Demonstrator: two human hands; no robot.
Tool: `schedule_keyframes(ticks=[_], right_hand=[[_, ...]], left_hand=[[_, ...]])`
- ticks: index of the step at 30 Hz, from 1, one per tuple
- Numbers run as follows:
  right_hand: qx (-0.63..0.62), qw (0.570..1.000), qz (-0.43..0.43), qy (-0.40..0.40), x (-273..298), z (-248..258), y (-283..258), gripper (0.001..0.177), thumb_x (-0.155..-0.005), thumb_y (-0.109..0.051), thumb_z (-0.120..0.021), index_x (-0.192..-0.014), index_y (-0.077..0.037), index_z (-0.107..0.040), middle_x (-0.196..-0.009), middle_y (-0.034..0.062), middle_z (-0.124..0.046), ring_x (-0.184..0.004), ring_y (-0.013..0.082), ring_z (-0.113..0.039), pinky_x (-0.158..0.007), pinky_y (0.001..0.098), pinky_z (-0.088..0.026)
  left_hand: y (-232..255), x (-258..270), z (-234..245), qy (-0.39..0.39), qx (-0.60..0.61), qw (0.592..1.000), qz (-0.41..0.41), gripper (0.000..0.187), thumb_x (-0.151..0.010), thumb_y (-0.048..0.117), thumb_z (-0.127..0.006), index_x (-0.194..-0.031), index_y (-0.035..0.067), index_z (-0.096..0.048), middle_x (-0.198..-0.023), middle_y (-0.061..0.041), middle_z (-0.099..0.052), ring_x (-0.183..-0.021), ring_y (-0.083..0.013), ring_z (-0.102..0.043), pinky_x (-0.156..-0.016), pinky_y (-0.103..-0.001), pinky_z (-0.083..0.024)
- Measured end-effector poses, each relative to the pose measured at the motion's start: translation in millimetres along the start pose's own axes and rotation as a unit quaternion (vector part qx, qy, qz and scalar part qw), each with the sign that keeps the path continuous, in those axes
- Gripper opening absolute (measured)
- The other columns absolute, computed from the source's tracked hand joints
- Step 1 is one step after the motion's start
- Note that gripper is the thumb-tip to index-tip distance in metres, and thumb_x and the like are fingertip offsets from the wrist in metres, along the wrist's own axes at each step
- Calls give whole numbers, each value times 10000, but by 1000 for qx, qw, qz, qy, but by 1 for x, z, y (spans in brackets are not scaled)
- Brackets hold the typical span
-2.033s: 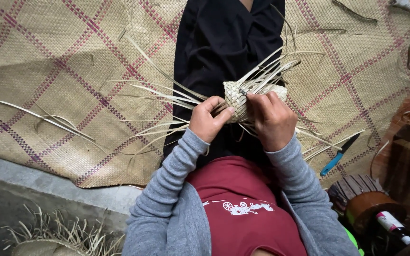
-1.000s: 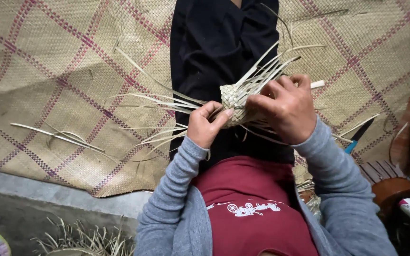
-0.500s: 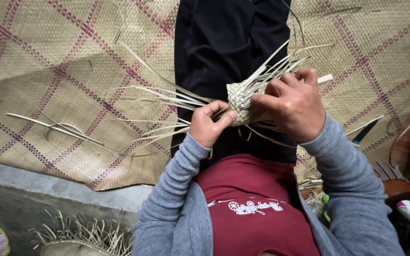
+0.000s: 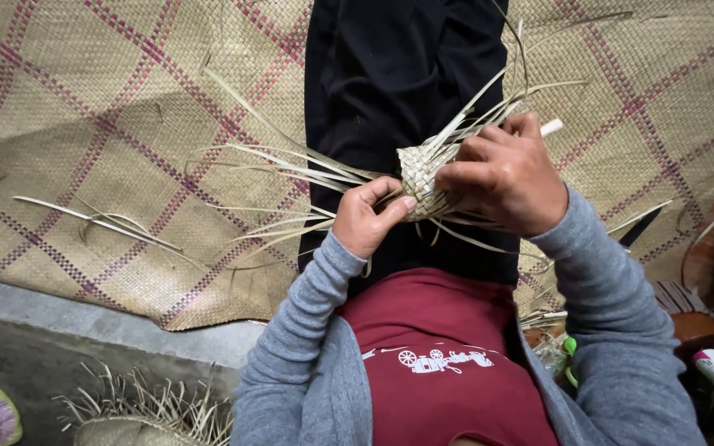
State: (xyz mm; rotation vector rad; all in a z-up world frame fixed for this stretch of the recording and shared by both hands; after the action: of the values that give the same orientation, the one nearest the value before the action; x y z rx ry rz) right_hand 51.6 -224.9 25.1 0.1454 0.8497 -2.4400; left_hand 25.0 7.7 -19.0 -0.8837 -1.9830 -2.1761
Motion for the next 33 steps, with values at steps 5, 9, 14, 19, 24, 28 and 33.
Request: schedule_keyframes(ticks=[5, 9, 14, 19, 24, 28, 33], right_hand=[[-3, 1000, -3, 3, -2, -4, 1, 157, -1016, -435, -719, -933, -301, -712, -836, -44, -582, -809, 182, -569, -898, 408, -336], [-21, 1000, 9, -10, 2, -3, 4, 186, -976, -497, -708, -980, -312, -729, -846, -44, -580, -828, 176, -564, -917, 415, -320], [12, 1000, -5, 9, 0, -3, -2, 173, -1030, -471, -697, -972, -312, -737, -839, -40, -583, -807, 181, -559, -917, 407, -334], [61, 997, -42, 21, 8, 11, -10, 270, -1008, -578, -683, -1039, -319, -751, -837, -29, -575, -795, 194, -555, -930, 420, -345], [87, 992, -76, 45, 11, 14, -26, 115, -1086, -338, -646, -1032, -348, -747, -834, -45, -555, -818, 185, -558, -923, 397, -354], [71, 991, -100, 53, 21, 4, -19, 127, -1014, -243, -697, -1072, -337, -761, -850, -19, -558, -827, 214, -570, -921, 406, -362], [47, 992, -108, 41, 15, 12, -25, 331, -849, -105, -717, -1106, -309, -752, -862, 0, -557, -866, 233, -580, -942, 437, -369]], left_hand=[[8, 0, 2, -9, 9, 1000, -1, 83, -918, 194, -783, -929, 113, -768, -664, -11, -692, -720, -52, -569, -687, -245, -529], [7, 0, -2, -17, 17, 1000, -5, 62, -913, 166, -791, -913, 108, -769, -668, -25, -695, -725, -57, -583, -696, -246, -535], [9, -1, 2, -9, 11, 1000, -5, 76, -911, 173, -789, -925, 101, -768, -667, -24, -696, -724, -58, -589, -699, -255, -540], [5, -1, 1, 0, 10, 1000, -6, 93, -907, 182, -795, -925, 95, -767, -666, -29, -700, -716, -65, -600, -691, -254, -539], [1, -2, 3, 10, 18, 1000, 10, 102, -896, 176, -805, -932, 87, -769, -671, -25, -696, -708, -59, -578, -671, -242, -532], [-5, -2, 2, 13, 19, 1000, 10, 74, -911, 157, -785, -923, 86, -770, -646, -29, -685, -693, -45, -585, -658, -227, -537], [7, -2, -7, 56, -50, 997, 6, 152, -885, 238, -806, -842, 110, -735, -573, -32, -580, -603, -72, -518, -566, -252, -455]])
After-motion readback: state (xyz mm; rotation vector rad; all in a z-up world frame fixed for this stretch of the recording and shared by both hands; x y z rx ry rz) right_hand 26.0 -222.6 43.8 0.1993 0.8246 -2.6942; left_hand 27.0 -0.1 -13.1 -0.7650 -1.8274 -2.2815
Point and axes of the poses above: each hand's wrist, its own x-axis away from the middle knuckle, its own z-axis out of the back of the hand, y = z × x, the point moved 3 cm from there along -x, towards the middle knuckle
